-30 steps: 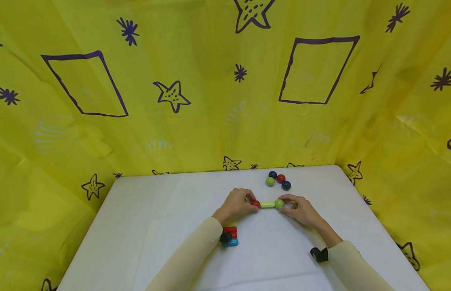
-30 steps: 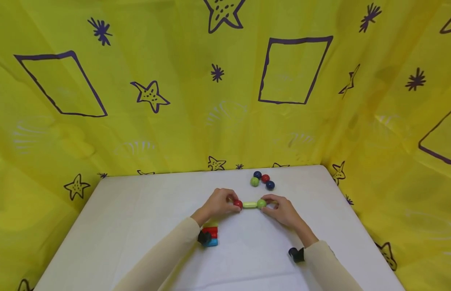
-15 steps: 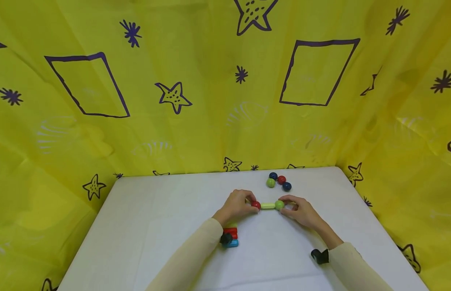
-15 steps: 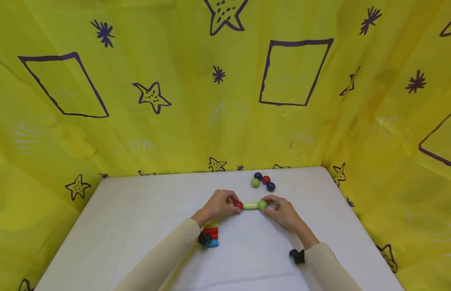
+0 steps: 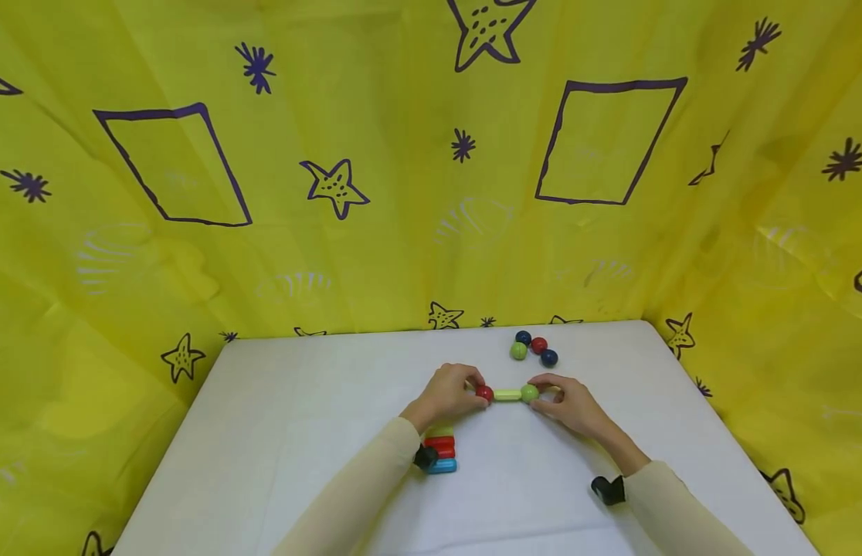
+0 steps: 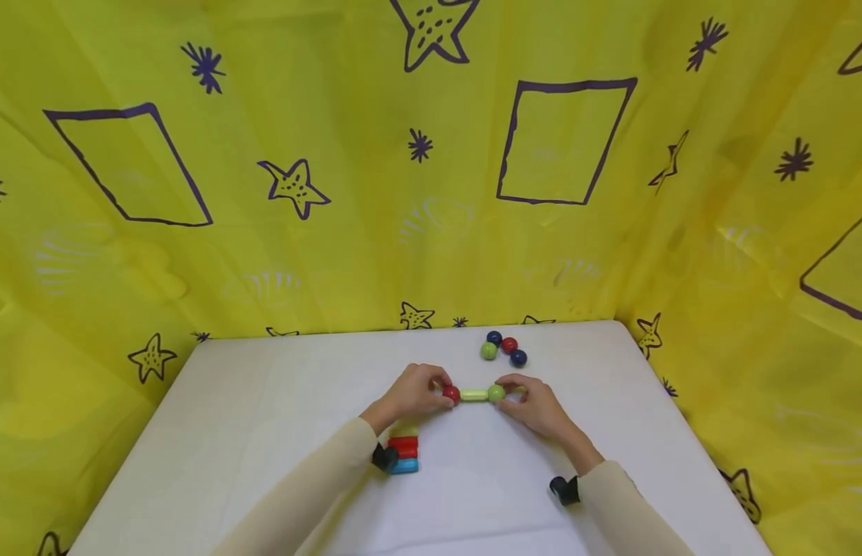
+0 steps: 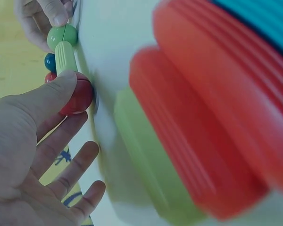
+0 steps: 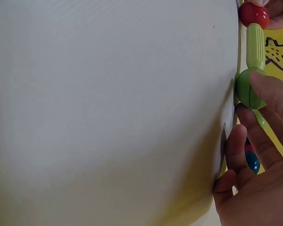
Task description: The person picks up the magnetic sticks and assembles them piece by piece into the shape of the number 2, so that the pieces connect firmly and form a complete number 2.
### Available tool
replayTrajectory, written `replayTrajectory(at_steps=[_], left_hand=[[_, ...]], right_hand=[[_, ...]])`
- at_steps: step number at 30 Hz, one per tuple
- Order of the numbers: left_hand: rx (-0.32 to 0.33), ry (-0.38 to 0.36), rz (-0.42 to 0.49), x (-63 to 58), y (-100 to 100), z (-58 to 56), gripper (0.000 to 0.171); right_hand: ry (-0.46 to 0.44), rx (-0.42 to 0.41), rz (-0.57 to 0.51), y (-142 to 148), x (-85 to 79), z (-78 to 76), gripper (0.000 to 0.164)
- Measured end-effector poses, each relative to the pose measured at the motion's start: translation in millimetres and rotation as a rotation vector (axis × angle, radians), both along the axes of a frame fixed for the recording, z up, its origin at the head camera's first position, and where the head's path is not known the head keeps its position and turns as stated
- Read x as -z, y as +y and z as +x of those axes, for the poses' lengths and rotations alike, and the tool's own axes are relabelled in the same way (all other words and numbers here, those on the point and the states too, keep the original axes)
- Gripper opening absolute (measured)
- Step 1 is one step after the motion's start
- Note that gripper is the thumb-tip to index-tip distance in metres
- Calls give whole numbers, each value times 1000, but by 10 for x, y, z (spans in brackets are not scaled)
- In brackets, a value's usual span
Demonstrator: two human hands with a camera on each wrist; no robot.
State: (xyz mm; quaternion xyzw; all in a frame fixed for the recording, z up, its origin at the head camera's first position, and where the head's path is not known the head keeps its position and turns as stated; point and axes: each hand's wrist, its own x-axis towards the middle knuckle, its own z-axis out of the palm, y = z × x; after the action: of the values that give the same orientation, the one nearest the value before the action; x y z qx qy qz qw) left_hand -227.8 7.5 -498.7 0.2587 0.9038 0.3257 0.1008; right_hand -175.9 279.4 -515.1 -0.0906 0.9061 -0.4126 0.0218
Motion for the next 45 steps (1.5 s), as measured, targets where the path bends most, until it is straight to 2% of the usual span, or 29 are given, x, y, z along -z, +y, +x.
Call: replayTrajectory(at_steps=[8, 13, 20, 25, 37, 45], left_hand=[[14, 11, 28, 17, -199, -39, 22], [2, 8, 43, 40, -313, -80, 22], [-39, 15, 83, 88, -425, -126, 20], [-83, 17, 100, 102, -470, -158, 20], [-137, -2, 112, 78, -593, -359, 23], [-181, -8, 97, 82, -611, -437, 26]], right_hand=[[-3, -24, 6, -165, 13, -81, 34], [-2, -14, 5, -296, 22, -139, 33], [25, 14, 27, -470, 11, -198, 34], [14, 38, 27, -552, 31, -288, 38], [13, 88, 35, -771, 48, -516, 40], [13, 103, 51, -856, 28, -580, 42]])
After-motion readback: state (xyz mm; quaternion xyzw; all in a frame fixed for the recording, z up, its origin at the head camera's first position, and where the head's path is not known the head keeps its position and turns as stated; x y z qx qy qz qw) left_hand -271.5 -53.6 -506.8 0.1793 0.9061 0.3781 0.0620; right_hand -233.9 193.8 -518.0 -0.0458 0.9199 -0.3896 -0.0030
